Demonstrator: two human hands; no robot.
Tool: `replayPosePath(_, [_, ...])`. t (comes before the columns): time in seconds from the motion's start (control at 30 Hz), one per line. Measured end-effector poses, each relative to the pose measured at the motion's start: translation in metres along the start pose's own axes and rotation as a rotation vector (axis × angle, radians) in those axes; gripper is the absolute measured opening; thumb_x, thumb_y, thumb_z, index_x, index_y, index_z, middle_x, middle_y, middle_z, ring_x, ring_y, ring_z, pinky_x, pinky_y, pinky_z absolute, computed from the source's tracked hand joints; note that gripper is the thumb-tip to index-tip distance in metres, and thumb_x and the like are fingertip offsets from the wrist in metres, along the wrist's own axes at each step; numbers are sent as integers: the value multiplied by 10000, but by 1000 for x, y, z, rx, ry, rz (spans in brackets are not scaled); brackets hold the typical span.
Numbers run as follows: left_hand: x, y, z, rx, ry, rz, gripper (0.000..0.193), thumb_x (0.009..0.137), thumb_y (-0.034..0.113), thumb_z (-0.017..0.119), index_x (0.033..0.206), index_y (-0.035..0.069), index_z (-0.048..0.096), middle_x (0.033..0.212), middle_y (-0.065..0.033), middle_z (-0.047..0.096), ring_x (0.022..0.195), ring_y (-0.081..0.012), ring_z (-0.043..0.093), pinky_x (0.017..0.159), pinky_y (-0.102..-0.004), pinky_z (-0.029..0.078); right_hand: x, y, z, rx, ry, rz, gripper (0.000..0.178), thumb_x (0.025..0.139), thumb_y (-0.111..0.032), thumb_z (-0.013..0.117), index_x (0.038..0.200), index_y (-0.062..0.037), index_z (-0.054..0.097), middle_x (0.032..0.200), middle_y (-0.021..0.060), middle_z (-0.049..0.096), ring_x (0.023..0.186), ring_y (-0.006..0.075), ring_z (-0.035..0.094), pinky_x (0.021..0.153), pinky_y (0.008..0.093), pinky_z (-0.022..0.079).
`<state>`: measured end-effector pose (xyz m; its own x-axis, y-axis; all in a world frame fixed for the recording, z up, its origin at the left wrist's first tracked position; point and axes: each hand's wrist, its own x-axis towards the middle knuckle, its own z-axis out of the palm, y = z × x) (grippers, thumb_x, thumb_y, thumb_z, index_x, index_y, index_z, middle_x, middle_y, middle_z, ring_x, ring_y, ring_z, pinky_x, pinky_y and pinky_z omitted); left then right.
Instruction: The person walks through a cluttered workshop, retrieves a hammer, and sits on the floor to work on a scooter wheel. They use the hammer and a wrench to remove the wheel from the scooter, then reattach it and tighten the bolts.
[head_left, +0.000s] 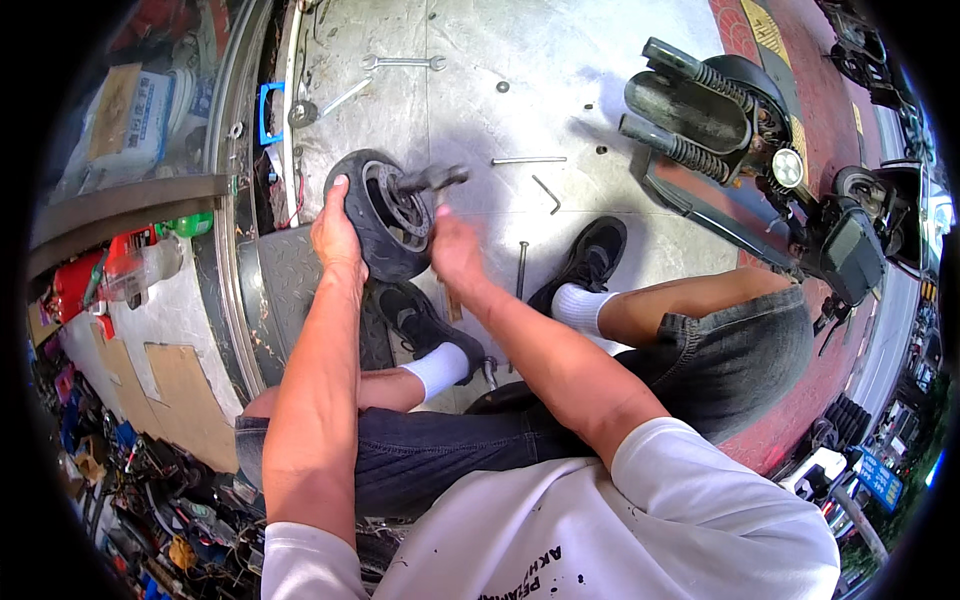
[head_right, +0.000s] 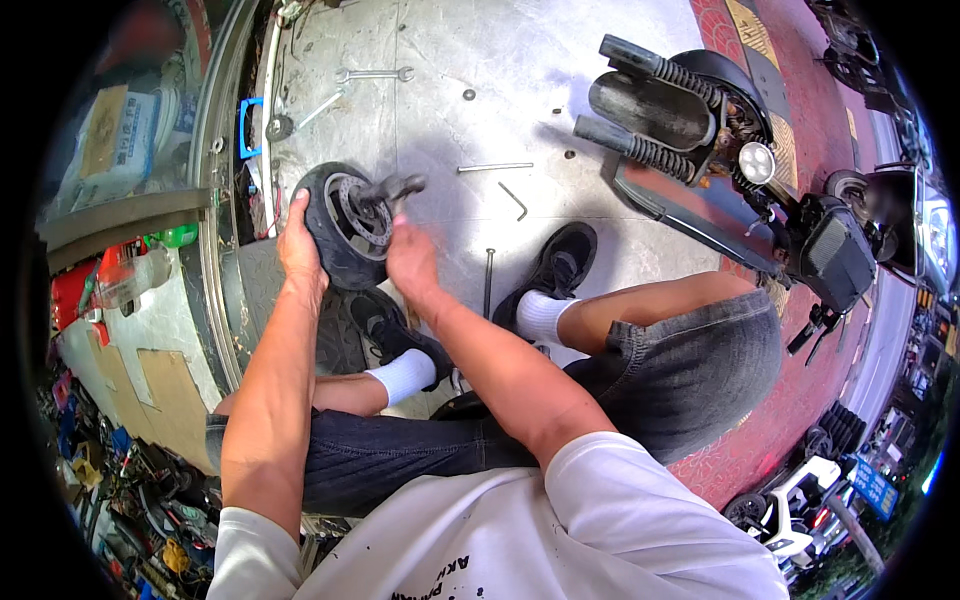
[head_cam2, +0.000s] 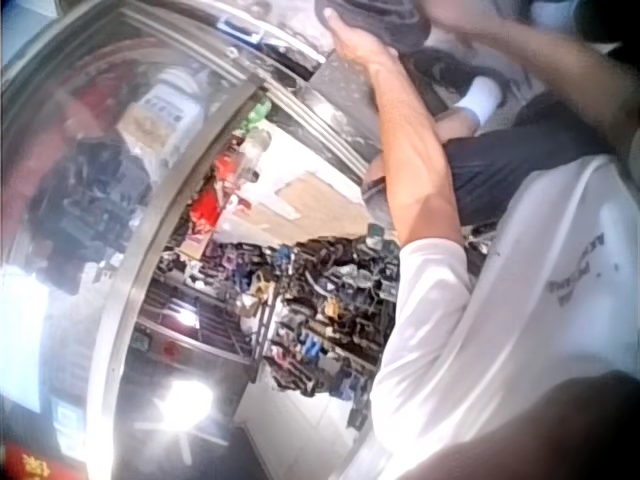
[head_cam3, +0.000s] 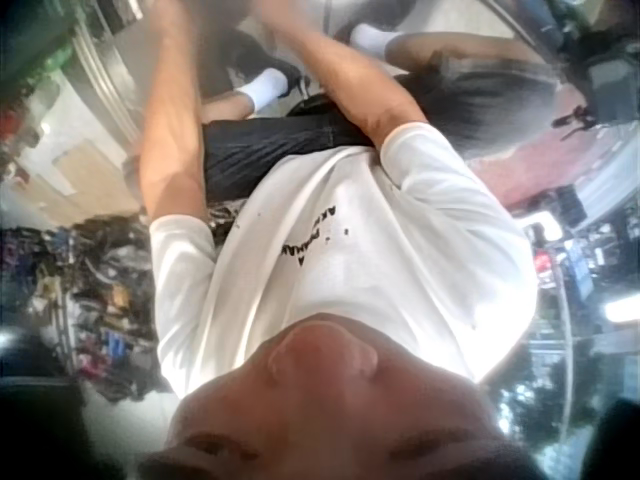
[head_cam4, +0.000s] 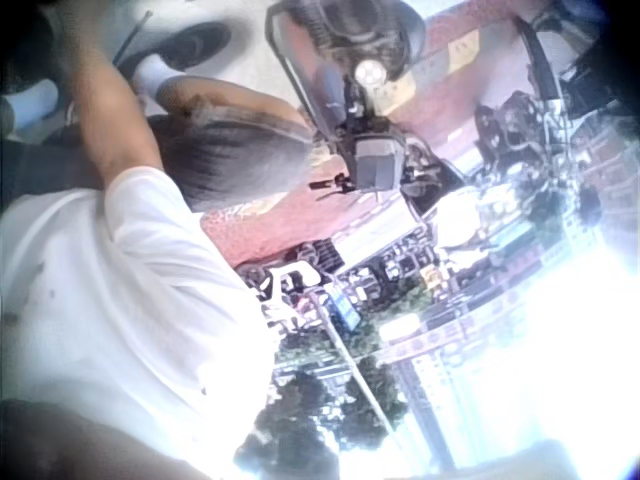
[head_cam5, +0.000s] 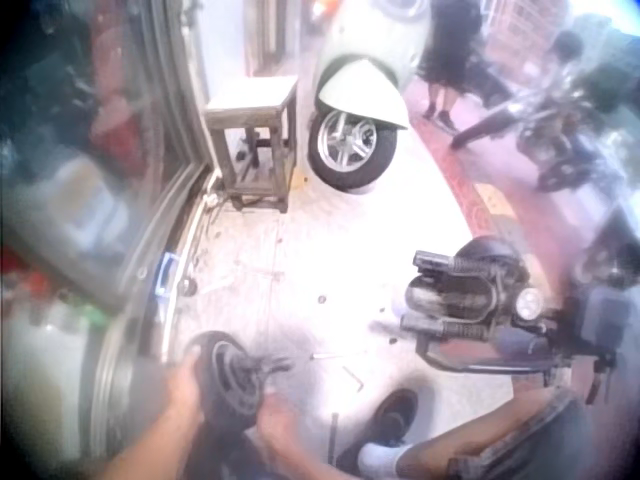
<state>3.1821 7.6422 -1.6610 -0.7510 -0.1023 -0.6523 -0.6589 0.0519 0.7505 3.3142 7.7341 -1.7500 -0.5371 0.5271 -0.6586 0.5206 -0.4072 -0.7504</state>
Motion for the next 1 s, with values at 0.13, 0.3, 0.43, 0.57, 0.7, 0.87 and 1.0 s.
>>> replayPosePath(0.13, [21, -7, -27, -124, -57, -29, 696, 867, 483, 737, 1254, -89, 652, 1170, -187, 711, 1004, -281, 699, 915, -417, 558, -25, -30, 1, 152, -159, 237, 558, 1067, -556, 365, 895, -60, 554, 605, 6, 454, 435, 142, 374, 414, 347, 304])
replayPosePath(0.3, [9, -2, -18, -127, -74, -13, 692, 870, 466, 733, 1265, -95, 645, 1173, -191, 713, 1007, -274, 702, 909, -420, 562, -18, -10, -8, 139, 19, 91, 575, 1064, -571, 361, 875, -67, 561, 602, 5, 458, 450, 146, 390, 435, 346, 311])
replayPosePath(0.43, [14, -1, -13, -124, -71, -20, 689, 866, 469, 736, 1252, -95, 653, 1184, -193, 709, 1012, -278, 700, 911, -423, 559, -16, 5, -13, 75, -140, 204, 604, 1060, -592, 365, 876, -54, 570, 609, 12, 477, 455, 153, 419, 437, 344, 331])
replayPosePath(0.57, [10, -3, -17, -78, -2, 5, 692, 866, 475, 740, 1244, -100, 664, 1179, -187, 709, 1008, -271, 694, 907, -410, 556, -24, -37, -21, 307, -161, 296, 578, 1063, -589, 379, 889, -66, 550, 621, 10, 475, 459, 143, 393, 439, 350, 328])
replayPosePath(0.7, [-6, 6, -4, -81, -7, -16, 681, 872, 467, 738, 1245, -99, 665, 1159, -187, 715, 986, -267, 696, 896, -403, 558, -26, -24, -17, 266, -120, 287, 546, 1074, -570, 357, 939, -72, 537, 621, 10, 450, 472, 147, 390, 453, 353, 336])
replayPosePath(0.87, [-3, 4, -8, -77, -7, 24, 647, 886, 445, 736, 1222, -104, 674, 1135, -188, 721, 971, -263, 698, 884, -405, 558, -23, -29, -24, 230, -252, 431, 538, 1075, -567, 355, 939, -78, 536, 639, 12, 453, 475, 145, 378, 469, 347, 343])
replayPosePath(1.0, [-6, 5, -5, -63, 27, -3, 643, 885, 449, 741, 1203, -107, 683, 1128, -185, 722, 960, -259, 696, 882, -406, 556, -11, -44, -27, 401, -75, 353, 561, 1067, -587, 346, 943, -73, 534, 642, 11, 457, 477, 141, 384, 459, 351, 339])
